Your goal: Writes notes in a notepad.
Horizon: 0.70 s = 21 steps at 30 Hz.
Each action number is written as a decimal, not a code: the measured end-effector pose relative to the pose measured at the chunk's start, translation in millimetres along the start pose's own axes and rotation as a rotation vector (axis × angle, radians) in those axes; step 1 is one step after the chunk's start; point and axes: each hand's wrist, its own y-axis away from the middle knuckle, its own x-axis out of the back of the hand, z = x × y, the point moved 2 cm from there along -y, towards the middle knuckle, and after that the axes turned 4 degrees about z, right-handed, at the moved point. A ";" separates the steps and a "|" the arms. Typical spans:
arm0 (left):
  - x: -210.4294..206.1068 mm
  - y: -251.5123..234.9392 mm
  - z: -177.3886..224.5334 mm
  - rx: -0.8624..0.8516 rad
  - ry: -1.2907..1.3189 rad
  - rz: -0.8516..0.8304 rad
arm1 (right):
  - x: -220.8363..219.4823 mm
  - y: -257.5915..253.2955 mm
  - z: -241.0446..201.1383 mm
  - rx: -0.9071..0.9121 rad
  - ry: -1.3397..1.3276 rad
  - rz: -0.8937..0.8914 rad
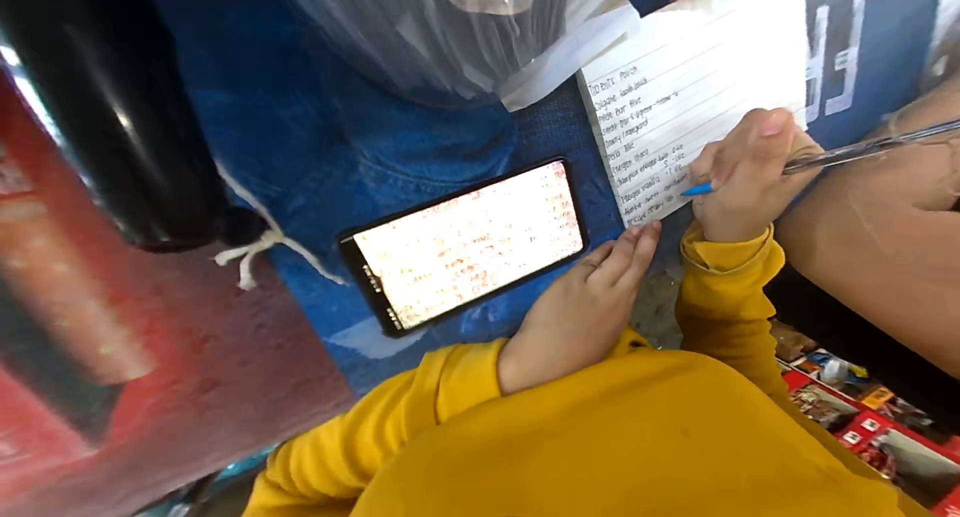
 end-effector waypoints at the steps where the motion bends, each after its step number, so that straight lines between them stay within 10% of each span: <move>1: 0.0 -0.6 -0.2 -0.006 -0.013 -0.004 | 0.1 -0.4 -0.1 -0.016 -0.012 0.013; 21: 1.1 0.4 -0.5 -0.016 -0.042 -0.008 | -5.6 -4.9 -22.0 -0.211 0.027 0.039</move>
